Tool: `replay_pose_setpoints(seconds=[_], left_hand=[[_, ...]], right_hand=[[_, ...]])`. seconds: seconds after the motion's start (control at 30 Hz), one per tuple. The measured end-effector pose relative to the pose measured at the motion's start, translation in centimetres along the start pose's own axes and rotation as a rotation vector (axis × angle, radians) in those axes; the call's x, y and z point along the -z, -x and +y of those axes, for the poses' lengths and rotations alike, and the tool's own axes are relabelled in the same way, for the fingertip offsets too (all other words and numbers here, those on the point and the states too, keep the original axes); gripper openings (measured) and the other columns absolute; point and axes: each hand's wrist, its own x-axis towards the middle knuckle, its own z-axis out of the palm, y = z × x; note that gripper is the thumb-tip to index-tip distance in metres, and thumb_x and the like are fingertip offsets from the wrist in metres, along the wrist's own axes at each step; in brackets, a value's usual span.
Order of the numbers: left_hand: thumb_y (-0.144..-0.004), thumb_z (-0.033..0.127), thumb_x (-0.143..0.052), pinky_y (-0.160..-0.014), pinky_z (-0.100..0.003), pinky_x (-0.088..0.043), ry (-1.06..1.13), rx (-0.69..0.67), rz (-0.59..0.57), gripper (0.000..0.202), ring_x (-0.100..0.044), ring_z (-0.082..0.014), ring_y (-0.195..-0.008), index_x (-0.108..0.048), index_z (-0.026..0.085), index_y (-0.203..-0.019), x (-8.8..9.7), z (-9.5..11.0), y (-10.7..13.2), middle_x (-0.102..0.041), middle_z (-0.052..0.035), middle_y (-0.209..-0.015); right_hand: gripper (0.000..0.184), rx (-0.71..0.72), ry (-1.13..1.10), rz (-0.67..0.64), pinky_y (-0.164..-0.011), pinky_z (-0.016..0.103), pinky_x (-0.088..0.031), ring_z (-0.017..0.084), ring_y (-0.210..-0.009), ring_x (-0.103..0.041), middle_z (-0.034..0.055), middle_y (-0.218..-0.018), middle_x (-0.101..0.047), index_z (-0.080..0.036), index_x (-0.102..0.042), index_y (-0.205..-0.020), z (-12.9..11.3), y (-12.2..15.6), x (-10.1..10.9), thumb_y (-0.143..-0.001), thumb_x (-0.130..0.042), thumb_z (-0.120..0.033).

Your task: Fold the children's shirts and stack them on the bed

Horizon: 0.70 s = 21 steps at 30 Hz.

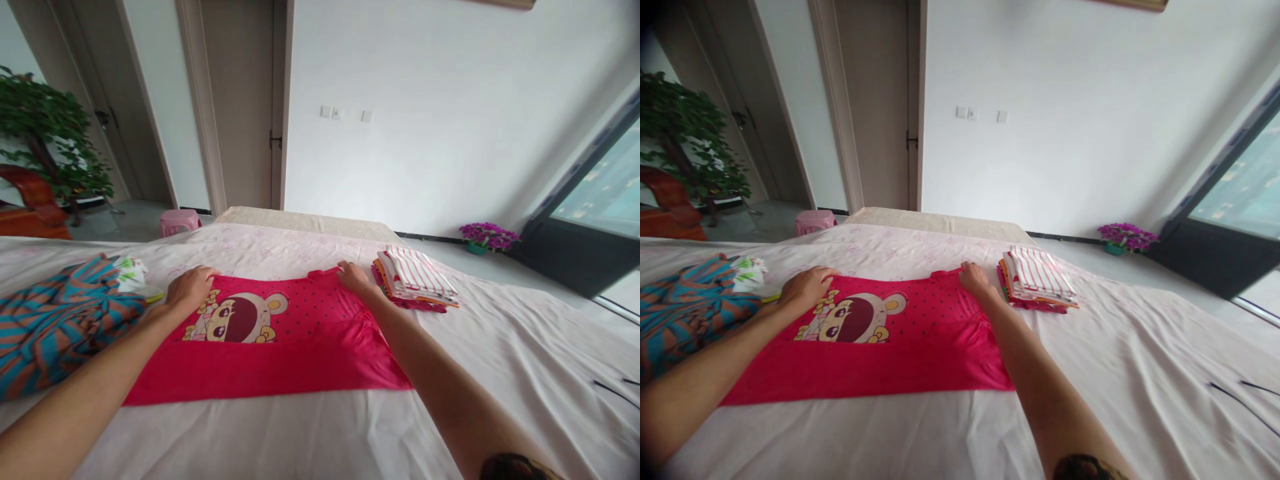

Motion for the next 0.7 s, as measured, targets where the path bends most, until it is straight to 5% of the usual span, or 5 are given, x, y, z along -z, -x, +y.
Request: replay_pose_setpoints(seconds=[0.17, 0.33, 0.53, 0.7], left_hand=[[-0.082, 0.025, -0.049, -0.092, -0.029, -0.046, -0.039, 0.016, -0.056, 0.041, -0.063, -0.0226, -0.110, -0.068, 0.027, -0.117, -0.9, -0.7, -1.7, -0.068, -0.0054, -0.124], [-0.081, 0.026, -0.047, -0.082, -0.030, -0.048, -0.071, 0.017, -0.104, 0.037, -0.066, -0.0242, -0.100, -0.069, 0.025, -0.112, -0.9, -0.9, -2.4, -0.068, -0.0093, -0.117], [-0.078, 0.026, -0.053, -0.077, -0.026, -0.045, -0.088, -0.008, -0.094, 0.023, -0.064, -0.0214, -0.091, -0.068, 0.022, -0.095, 0.7, -0.7, -1.9, -0.068, -0.0062, -0.102], [-0.082, 0.024, -0.048, -0.075, -0.019, -0.040, -0.035, -0.041, 0.023, 0.017, -0.059, -0.0127, -0.086, -0.060, 0.021, -0.094, 2.7, -1.5, 1.1, -0.067, 0.0033, -0.098]], right_hand=[[0.048, -0.039, -0.019, -0.005, -0.096, 0.037, -0.043, 0.030, -0.119, -0.055, 0.0235, -0.130, -0.057, -0.008, -0.052, -0.136, -0.2, -2.4, -2.0, -0.091, -0.046, -0.024], [0.040, -0.047, -0.025, -0.039, -0.089, 0.035, -0.045, 0.031, -0.114, -0.057, 0.0248, -0.123, -0.061, -0.005, -0.065, -0.118, -0.1, -3.2, -2.3, -0.083, -0.053, -0.021], [0.031, -0.004, -0.084, -0.008, -0.080, 0.029, -0.045, 0.025, -0.100, -0.063, 0.0173, -0.112, -0.068, -0.011, -0.069, -0.106, 0.2, -2.2, -0.7, -0.081, -0.055, -0.021], [0.022, 0.120, -0.259, 0.095, -0.069, 0.022, -0.043, 0.016, -0.082, -0.063, 0.0045, -0.092, -0.072, -0.016, -0.068, -0.098, 1.6, 1.7, 1.7, -0.085, -0.053, -0.022]])
